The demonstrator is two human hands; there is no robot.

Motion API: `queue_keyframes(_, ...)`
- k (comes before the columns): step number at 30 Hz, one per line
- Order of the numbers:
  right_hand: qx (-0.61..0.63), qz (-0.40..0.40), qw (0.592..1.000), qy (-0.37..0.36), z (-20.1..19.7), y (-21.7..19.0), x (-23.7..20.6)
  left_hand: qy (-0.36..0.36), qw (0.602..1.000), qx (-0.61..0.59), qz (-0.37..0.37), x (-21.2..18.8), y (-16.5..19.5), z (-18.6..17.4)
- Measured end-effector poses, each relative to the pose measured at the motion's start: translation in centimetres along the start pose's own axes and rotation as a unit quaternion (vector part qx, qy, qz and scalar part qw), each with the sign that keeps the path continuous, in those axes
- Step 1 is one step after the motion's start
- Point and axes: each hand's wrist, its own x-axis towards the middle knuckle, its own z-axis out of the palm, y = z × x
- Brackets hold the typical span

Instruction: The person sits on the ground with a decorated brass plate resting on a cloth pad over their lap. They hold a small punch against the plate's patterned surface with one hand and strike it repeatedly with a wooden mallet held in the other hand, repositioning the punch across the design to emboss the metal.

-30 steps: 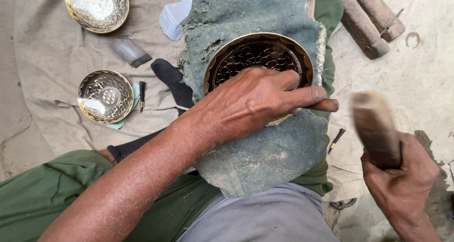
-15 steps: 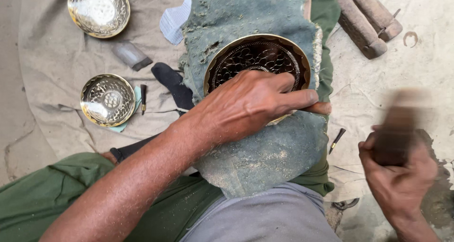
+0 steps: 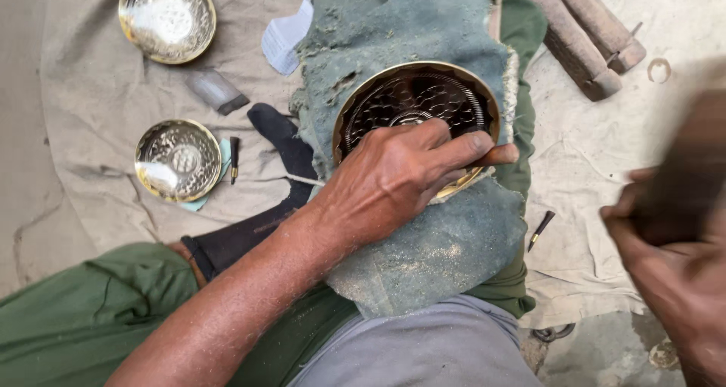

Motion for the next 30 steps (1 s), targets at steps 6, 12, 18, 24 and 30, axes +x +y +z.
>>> queue_keyframes(6,-0.092,-0.05,0.993,-0.054,-0.8,-0.1,1.6,0.037,0.998,0.022,-0.055,-1.0,0.3,0.9)
queue_keyframes(12,-0.201,-0.132,0.968,-0.07,-1.9,-1.4,4.0,0.128,0.985,-0.002,-0.114,-2.0,1.6,1.4)
queue_keyframes(18,-0.005,-0.179,0.983,-0.034,-1.8,-2.1,7.1,0.221,0.959,0.003,-0.18,-2.5,3.3,1.8)
queue_keyframes(24,-0.272,-0.272,0.919,-0.086,-3.6,-6.2,8.5,0.267,0.937,-0.034,-0.223,-2.4,4.2,2.3)
queue_keyframes(30,-0.313,-0.313,0.894,-0.075,-4.5,-11.5,7.5,0.296,0.92,-0.052,-0.25,-2.6,4.6,2.5)
